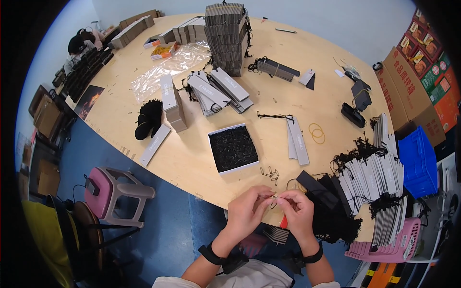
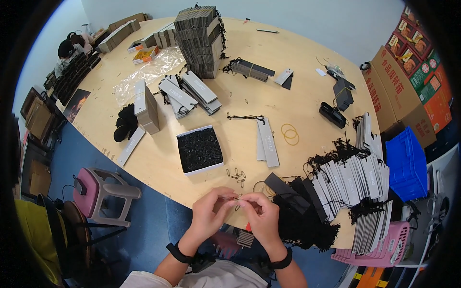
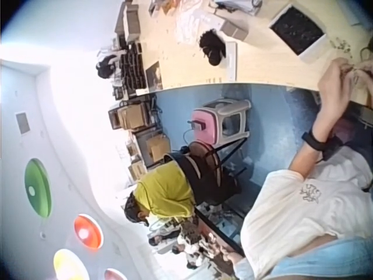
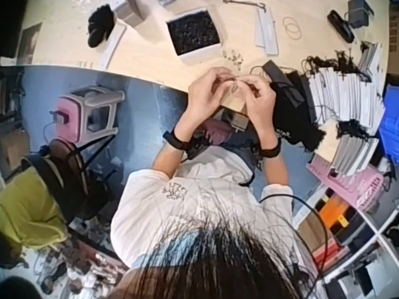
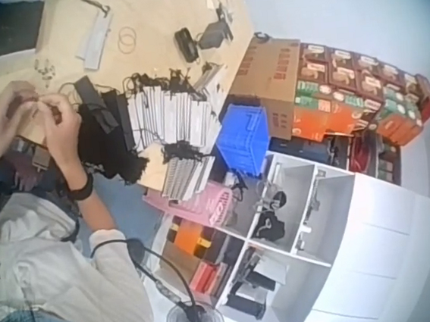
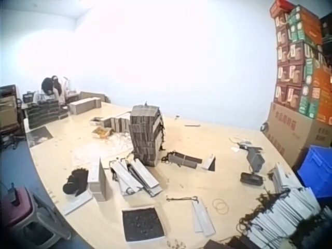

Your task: Threading black strings through holes in cardboard product tags and securing them.

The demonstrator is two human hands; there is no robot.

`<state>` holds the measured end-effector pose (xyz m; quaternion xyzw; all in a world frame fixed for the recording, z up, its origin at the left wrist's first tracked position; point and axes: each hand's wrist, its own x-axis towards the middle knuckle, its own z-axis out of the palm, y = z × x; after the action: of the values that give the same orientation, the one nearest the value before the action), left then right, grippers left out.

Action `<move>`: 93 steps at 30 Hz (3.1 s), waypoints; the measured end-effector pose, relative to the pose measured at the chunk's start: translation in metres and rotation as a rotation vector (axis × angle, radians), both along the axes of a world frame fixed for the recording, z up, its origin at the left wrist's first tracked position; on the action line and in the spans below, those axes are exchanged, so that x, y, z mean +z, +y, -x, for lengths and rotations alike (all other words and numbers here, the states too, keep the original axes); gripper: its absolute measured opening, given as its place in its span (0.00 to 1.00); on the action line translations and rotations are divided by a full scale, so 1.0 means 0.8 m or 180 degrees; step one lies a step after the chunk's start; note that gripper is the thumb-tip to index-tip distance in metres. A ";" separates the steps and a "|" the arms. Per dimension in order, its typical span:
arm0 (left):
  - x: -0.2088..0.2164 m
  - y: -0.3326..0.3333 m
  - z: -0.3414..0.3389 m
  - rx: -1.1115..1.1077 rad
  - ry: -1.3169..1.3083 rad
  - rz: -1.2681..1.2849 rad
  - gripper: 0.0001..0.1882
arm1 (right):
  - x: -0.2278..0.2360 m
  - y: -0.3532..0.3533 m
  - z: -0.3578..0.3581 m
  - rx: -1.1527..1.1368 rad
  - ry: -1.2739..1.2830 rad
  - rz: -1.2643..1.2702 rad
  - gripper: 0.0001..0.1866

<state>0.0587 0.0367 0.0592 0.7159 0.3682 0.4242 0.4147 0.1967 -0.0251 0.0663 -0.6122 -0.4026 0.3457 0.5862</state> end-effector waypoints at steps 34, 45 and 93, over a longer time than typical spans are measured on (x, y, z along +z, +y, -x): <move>0.000 -0.006 -0.004 0.0377 0.0290 -0.0143 0.03 | 0.110 -0.042 -0.108 -0.0286 -0.0198 -0.0546 0.07; 0.001 -0.001 0.021 -0.0574 -0.0222 0.0188 0.02 | 0.080 -0.004 -0.036 -0.0608 -0.2192 0.0158 0.10; 0.041 -0.097 0.006 -0.2648 -0.1217 0.2330 0.04 | 0.037 -0.140 -0.042 0.0608 0.1275 -0.0237 0.10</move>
<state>0.0541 -0.0412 0.0922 0.5212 0.0974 0.1925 0.8257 0.2304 -0.1368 0.0962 -0.4684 -0.3467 0.4992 0.6412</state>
